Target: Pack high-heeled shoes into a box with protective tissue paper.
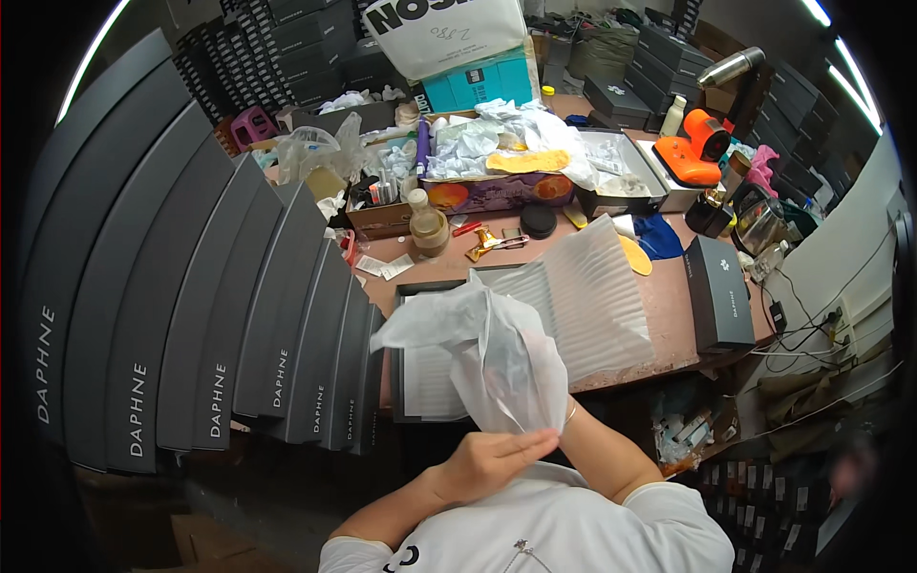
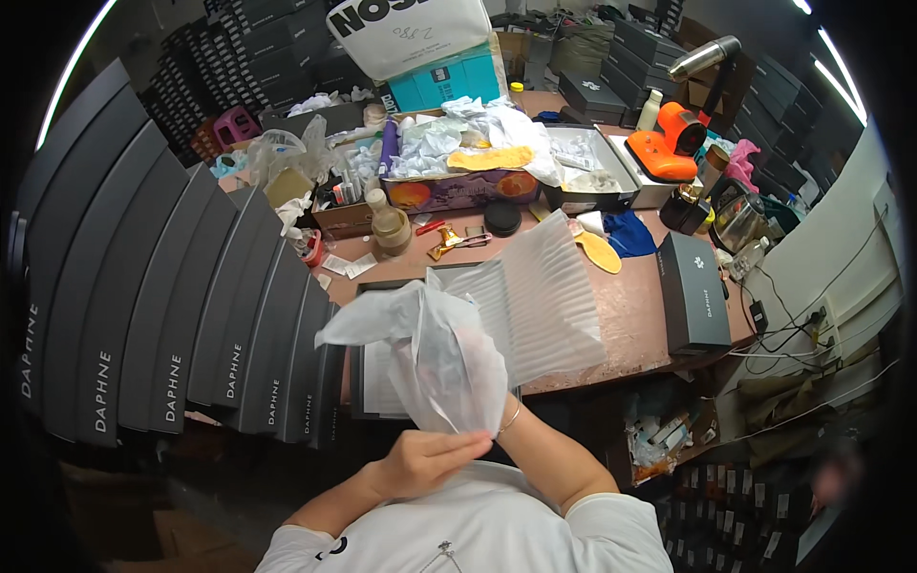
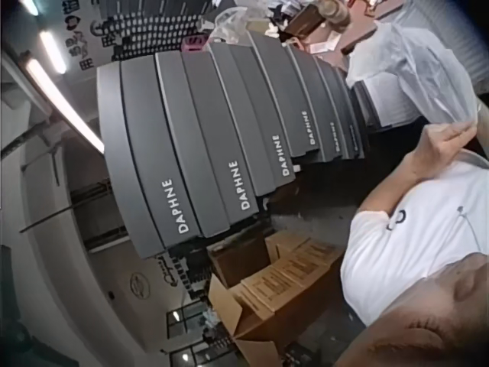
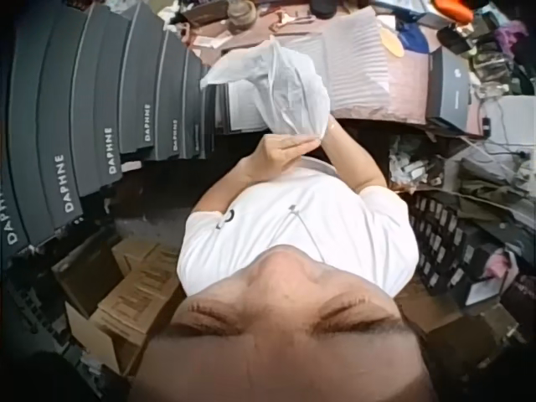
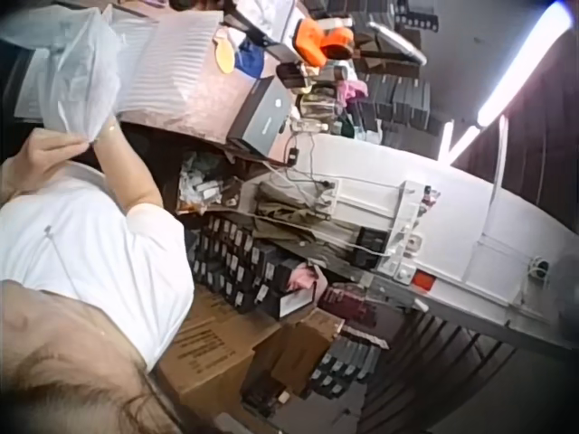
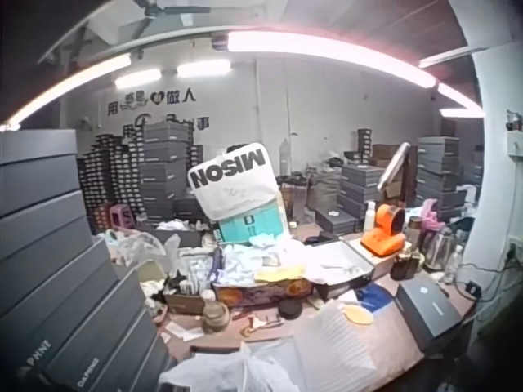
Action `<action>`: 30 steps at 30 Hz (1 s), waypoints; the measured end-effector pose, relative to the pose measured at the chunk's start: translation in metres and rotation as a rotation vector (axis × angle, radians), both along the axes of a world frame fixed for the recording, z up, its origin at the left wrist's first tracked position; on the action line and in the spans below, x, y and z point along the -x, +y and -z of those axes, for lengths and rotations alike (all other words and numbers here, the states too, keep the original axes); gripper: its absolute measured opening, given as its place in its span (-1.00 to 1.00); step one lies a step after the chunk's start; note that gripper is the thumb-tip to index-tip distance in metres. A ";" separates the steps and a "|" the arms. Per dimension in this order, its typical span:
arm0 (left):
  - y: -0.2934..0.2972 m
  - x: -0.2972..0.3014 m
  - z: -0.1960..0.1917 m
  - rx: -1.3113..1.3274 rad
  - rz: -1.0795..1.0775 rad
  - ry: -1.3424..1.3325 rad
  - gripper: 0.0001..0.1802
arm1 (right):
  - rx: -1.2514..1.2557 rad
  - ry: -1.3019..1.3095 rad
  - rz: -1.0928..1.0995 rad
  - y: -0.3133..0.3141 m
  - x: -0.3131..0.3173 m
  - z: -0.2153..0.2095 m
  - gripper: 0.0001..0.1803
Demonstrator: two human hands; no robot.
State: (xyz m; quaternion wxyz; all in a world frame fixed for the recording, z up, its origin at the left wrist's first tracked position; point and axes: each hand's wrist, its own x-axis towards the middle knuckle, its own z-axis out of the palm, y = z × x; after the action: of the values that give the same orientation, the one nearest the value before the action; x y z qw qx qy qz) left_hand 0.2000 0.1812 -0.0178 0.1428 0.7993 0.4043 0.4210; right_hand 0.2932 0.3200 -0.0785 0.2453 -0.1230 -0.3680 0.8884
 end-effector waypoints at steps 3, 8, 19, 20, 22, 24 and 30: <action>0.003 -0.021 0.000 -0.009 0.124 -0.113 -0.59 | -0.300 -0.129 0.125 -0.005 0.011 -0.003 -0.30; 0.011 -0.047 0.044 0.171 0.402 -0.139 -0.53 | -0.245 -0.135 0.280 0.012 -0.005 -0.024 -0.34; -0.019 0.022 0.133 1.421 -0.520 -1.714 -0.59 | -1.072 -1.130 0.654 0.085 -0.144 0.010 -0.43; -0.017 0.021 0.143 1.395 -0.541 -1.783 -0.62 | -1.175 -1.239 0.587 0.084 -0.149 0.024 -0.44; -0.010 0.025 0.156 1.329 -0.575 -1.906 -0.65 | -1.416 -1.388 0.421 0.083 -0.168 0.053 -0.46; 0.000 0.025 0.151 1.192 -0.661 -1.858 -0.75 | -2.018 -1.470 0.256 0.076 -0.217 0.111 -0.46; 0.002 0.010 0.133 0.424 -0.656 -0.517 -0.88 | -0.823 -1.311 -0.385 0.016 -0.197 -0.045 -0.49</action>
State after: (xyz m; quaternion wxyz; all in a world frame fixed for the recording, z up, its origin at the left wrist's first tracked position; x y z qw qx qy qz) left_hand 0.1900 0.1833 -0.1513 0.2583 0.4516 0.6638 0.5373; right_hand 0.4902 0.3364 -0.0340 -0.1534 -0.4543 -0.7508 0.4544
